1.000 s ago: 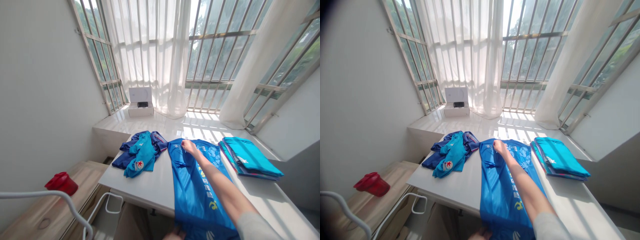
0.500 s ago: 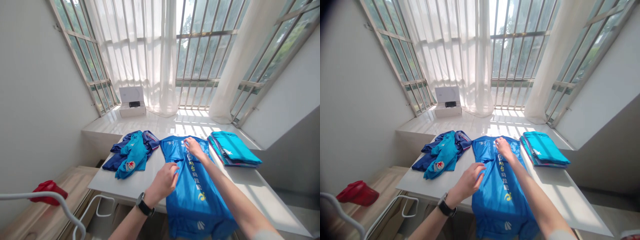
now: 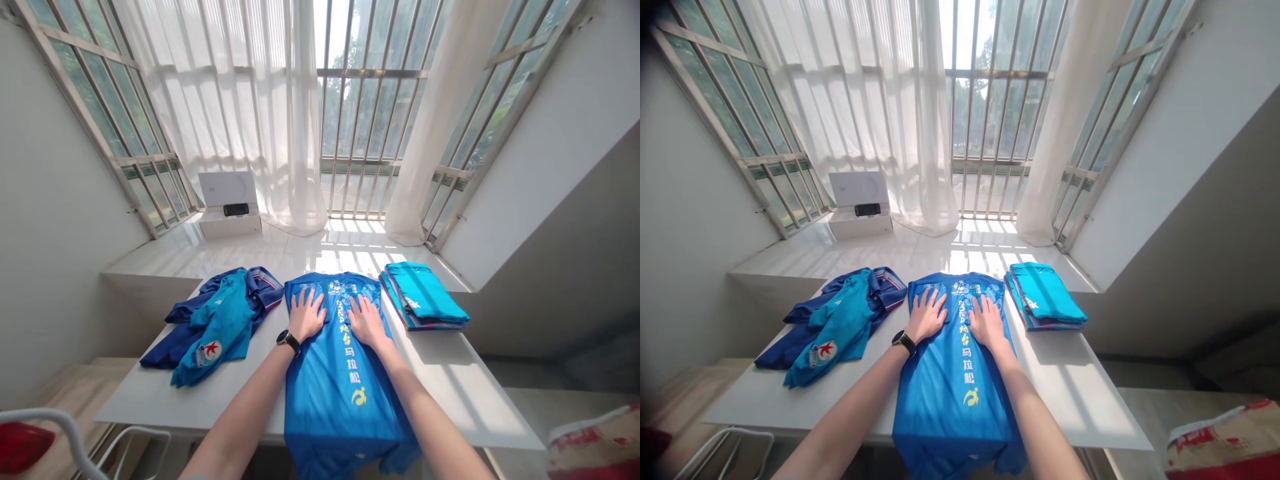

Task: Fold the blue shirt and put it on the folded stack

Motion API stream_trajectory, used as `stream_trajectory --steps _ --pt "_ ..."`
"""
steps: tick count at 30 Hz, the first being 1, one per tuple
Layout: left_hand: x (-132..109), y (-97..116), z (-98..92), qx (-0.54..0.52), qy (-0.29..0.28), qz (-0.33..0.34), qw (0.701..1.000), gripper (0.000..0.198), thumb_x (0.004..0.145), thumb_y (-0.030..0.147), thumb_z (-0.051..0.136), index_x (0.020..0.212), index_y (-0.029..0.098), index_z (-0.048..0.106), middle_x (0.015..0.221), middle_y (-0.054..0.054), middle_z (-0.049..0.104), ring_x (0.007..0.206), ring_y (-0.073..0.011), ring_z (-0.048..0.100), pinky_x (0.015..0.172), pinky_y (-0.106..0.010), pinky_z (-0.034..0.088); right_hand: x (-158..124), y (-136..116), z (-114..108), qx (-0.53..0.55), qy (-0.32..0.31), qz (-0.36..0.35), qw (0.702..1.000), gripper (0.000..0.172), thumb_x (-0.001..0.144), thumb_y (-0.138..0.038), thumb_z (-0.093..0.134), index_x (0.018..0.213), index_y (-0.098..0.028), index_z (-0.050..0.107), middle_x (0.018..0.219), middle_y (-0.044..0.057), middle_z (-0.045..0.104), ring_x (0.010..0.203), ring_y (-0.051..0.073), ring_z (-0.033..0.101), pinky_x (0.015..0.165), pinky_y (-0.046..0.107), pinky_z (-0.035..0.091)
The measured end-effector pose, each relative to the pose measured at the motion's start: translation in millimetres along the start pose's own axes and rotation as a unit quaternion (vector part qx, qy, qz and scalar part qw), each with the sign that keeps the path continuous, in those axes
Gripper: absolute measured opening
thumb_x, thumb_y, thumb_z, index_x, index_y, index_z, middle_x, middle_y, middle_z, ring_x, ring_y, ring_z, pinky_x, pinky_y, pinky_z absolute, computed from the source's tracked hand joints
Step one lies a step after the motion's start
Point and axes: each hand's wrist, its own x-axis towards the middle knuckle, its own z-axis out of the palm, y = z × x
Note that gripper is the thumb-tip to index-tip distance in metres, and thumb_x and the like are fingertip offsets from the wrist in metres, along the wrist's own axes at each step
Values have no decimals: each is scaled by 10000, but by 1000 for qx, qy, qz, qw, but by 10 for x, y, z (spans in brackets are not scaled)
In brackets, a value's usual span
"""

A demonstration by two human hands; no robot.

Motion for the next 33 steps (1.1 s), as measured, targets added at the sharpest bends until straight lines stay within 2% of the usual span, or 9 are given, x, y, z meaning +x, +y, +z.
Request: stream_trajectory --steps 6,10,13,17,22,25,27,30,33 --pt "496 -278 -22 16 -41 22 999 558 1024 518 379 1549 346 459 1643 -39 393 1530 -386 260 1221 -637 159 292 -69 58 -14 22 25 999 561 1035 -369 375 1541 -145 466 1616 183 415 1486 378 363 1203 521 270" --pt "712 -363 -9 5 -57 19 998 616 1015 509 398 1590 288 389 1645 -58 388 1534 -382 251 1222 -637 162 509 -83 77 7 17 38 999 567 1036 -371 352 1547 -148 458 1622 180 406 1493 377 346 1213 532 249" --pt "746 -383 20 7 -42 14 999 622 1015 483 418 1589 243 389 1643 -81 389 1533 -372 261 1230 -622 163 613 -65 80 24 11 29 999 571 1024 -364 385 1540 -133 469 1618 196 408 1497 381 347 1219 523 244" --pt "754 -377 10 -27 -11 20 999 557 999 463 493 1503 228 511 1598 -107 459 1507 -368 324 1229 -616 188 674 -64 3 52 5 29 998 540 1006 -351 432 1494 -141 528 1584 197 457 1486 372 375 1215 519 271" --pt "676 -292 -200 -54 17 29 998 515 1005 396 507 1466 168 518 1580 -144 471 1508 -326 331 1236 -552 243 437 -114 -376 119 38 40 991 510 993 -391 462 1425 -144 575 1605 190 407 1515 353 311 1225 492 286" --pt "276 -246 -421 -133 51 42 989 486 989 350 524 1438 164 532 1578 -166 455 1500 -311 354 1235 -518 277 -82 -172 -664 300 99 38 948 428 973 -458 477 1285 -226 658 1479 163 546 1432 338 431 1186 501 360" --pt "-231 -241 -595 -245 74 75 964 426 983 328 523 1379 180 578 1540 -158 494 1454 -285 433 1215 -474 340 -576 -249 -811 365 91 40 926 422 987 -542 421 1148 -264 696 1256 128 687 1217 299 622 1066 451 488" --pt "-1254 -246 -819 -327 86 46 940 336 1005 392 509 1266 232 647 1427 -114 603 1309 -264 582 1075 -413 500 -1399 -435 -914 566 -8 98 819 510 917 -693 517 998 -234 725 1008 118 753 976 305 713 891 420 568" --pt "-2280 -244 -893 -455 79 -97 882 330 989 499 550 1133 242 699 1054 -62 753 915 -229 726 846 -344 591 -2150 -652 -869 645 -130 96 747 504 874 -701 609 1021 -241 757 1036 106 765 960 300 721 887 416 566"
